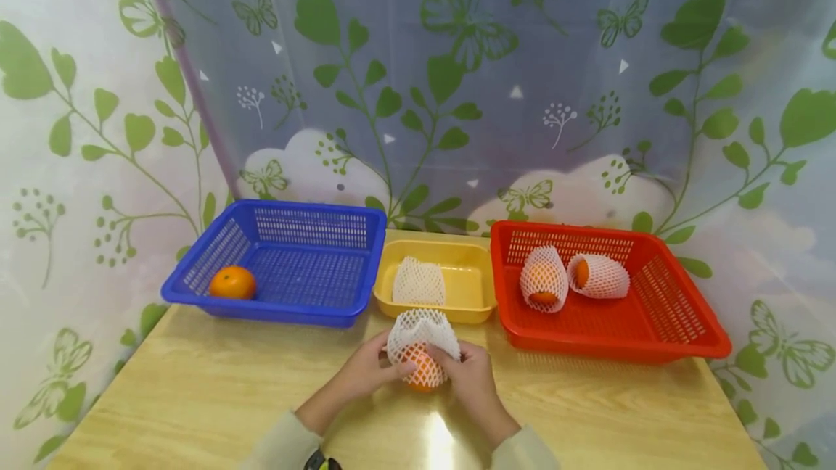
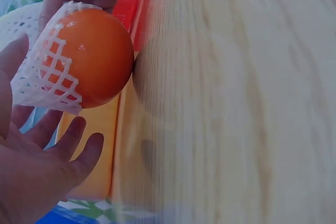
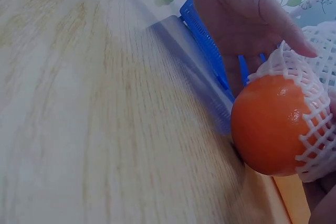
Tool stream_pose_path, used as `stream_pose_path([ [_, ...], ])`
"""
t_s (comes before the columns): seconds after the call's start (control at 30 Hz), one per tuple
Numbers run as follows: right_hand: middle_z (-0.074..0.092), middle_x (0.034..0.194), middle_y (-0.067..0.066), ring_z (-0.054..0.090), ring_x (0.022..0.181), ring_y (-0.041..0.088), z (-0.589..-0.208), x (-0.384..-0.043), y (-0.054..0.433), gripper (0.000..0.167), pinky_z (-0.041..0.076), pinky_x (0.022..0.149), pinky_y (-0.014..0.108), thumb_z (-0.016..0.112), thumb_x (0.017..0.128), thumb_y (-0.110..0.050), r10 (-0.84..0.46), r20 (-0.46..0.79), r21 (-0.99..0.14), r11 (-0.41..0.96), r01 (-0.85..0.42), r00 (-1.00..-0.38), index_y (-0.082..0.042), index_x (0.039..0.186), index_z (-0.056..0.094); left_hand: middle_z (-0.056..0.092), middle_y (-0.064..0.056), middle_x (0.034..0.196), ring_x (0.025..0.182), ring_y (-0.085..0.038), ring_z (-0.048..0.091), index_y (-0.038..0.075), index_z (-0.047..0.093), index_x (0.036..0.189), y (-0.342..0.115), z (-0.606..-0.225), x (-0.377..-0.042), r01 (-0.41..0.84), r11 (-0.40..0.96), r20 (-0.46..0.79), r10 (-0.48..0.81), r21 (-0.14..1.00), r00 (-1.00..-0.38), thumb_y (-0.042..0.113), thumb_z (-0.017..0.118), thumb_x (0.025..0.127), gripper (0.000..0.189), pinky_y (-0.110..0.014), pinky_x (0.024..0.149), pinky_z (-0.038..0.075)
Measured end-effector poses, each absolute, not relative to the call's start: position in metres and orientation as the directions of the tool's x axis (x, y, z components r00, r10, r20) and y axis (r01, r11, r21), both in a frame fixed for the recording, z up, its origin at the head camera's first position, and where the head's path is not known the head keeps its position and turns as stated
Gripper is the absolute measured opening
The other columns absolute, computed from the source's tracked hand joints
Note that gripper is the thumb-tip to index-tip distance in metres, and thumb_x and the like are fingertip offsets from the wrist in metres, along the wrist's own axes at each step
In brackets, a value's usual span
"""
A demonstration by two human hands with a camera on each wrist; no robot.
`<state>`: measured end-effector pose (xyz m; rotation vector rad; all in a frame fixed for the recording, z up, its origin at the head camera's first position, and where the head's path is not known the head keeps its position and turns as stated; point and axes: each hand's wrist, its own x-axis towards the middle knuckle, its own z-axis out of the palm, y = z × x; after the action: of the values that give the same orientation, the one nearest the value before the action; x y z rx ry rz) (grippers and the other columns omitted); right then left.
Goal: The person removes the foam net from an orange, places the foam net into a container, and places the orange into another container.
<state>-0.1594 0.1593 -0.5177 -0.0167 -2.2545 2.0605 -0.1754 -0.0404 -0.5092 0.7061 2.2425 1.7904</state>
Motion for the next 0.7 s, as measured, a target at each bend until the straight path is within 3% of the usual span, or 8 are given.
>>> stream_pose_path([
  [0.27, 0.073, 0.086, 0.013, 0.063, 0.071, 0.007, -0.497, -0.153, 0.154, 0.017, 0.054, 0.063, 0.022, 0.074, 0.085, -0.004, 0.046, 0.052, -0.997, 0.061, -0.049, -0.998, 0.010, 0.094, 0.071, 0.063, -0.005, 0.121, 0.109, -0.018, 0.059, 0.006, 0.055, 0.132, -0.039, -0.509, -0.177, 0.253, 0.193, 0.137, 0.468, 0.948, -0.873, 0.023, 0.075, 0.087, 0.052, -0.028, 0.093, 0.050],
  [0.7, 0.067, 0.117, 0.013, 0.063, 0.103, 0.011, -0.519, -0.157, 0.160, 0.044, 0.052, 0.087, 0.022, 0.076, 0.084, -0.008, -0.027, 0.110, -0.989, 0.099, -0.112, -0.994, 0.001, 0.124, 0.062, 0.063, -0.005, 0.123, 0.113, -0.021, 0.058, 0.007, 0.056, 0.131, -0.040, -0.509, -0.177, 0.327, 0.290, 0.178, 0.440, 0.899, -0.880, 0.031, 0.074, 0.087, 0.053, -0.034, 0.098, 0.048],
])
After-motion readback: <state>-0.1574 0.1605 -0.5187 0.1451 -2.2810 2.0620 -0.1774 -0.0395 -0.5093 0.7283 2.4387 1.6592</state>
